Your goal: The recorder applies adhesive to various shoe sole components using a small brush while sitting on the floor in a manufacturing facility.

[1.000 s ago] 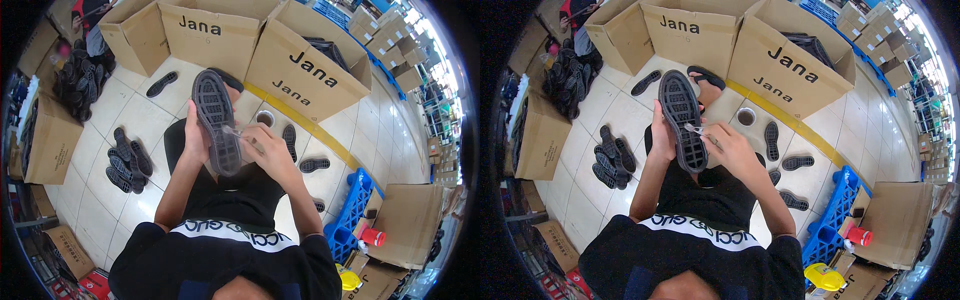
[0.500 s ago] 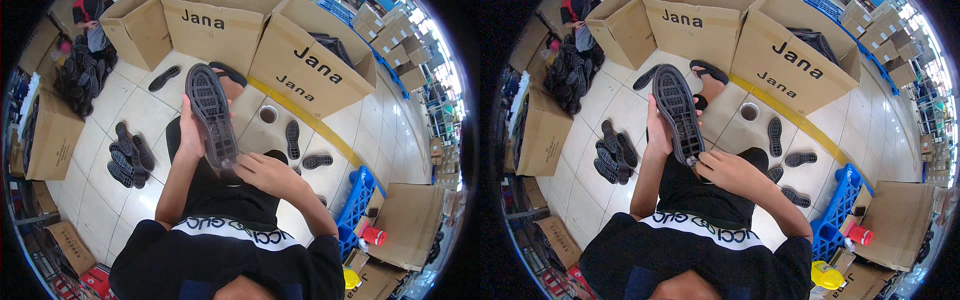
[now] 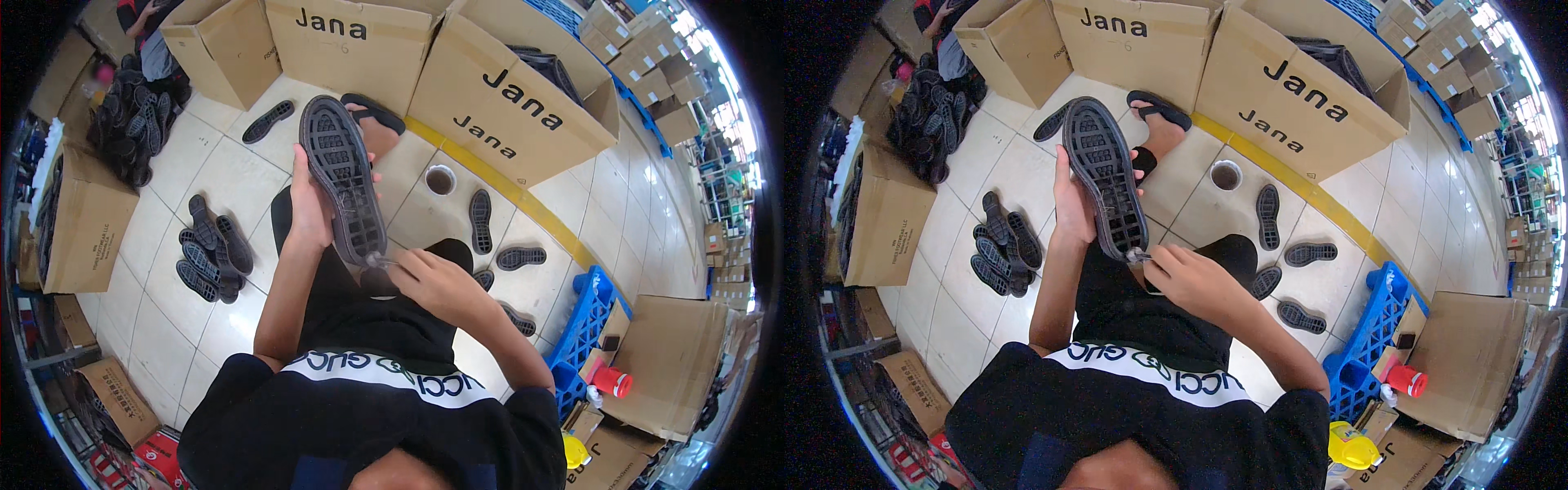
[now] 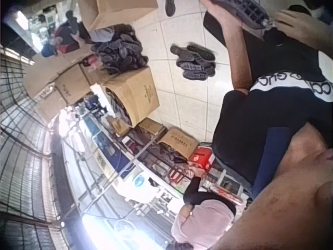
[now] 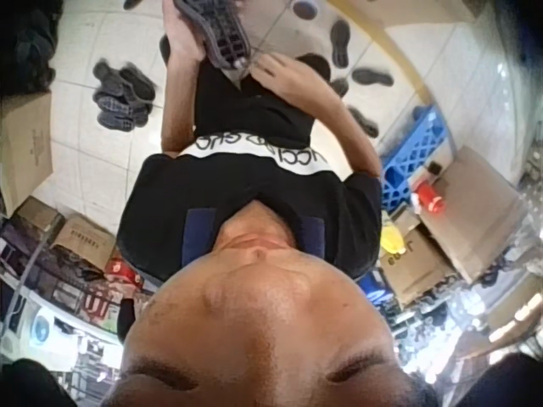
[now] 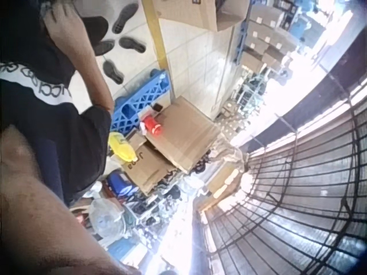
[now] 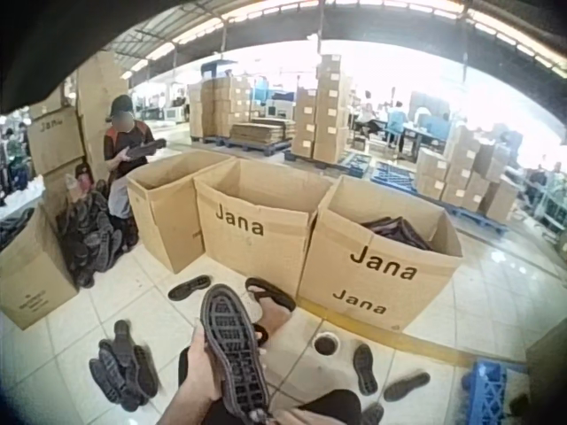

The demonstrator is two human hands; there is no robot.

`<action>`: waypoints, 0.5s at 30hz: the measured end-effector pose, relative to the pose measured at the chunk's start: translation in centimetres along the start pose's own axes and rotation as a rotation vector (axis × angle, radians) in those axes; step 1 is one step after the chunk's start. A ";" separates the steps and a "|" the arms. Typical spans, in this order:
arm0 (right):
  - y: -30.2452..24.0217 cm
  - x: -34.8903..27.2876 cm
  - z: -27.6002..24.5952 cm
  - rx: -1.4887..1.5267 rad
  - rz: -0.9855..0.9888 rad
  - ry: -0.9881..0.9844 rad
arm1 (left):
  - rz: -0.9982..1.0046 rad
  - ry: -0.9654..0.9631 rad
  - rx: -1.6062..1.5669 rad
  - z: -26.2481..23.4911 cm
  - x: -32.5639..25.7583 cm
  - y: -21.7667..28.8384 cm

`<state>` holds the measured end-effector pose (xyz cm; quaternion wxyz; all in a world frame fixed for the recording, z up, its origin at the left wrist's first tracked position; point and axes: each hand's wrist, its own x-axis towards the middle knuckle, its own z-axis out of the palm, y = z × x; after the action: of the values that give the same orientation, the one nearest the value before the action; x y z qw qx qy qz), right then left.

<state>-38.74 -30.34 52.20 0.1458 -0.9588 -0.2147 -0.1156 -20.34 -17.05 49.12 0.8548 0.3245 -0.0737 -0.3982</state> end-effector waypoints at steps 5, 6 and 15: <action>1.2 1.0 -0.1 -0.068 0.160 0.144 | -0.045 -0.045 0.006 0.4 0.3 -1.0; 1.4 1.1 0.2 -0.110 0.146 0.153 | -0.055 -0.047 0.025 0.7 0.4 -1.4; 0.1 -8.9 0.7 0.184 0.392 0.266 | -0.110 0.178 0.125 -1.4 5.4 -10.1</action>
<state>-46.40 -33.51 48.98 0.2793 -0.9411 -0.0132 -0.1900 -22.61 -25.06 41.11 0.8128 0.4148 -0.0041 -0.4089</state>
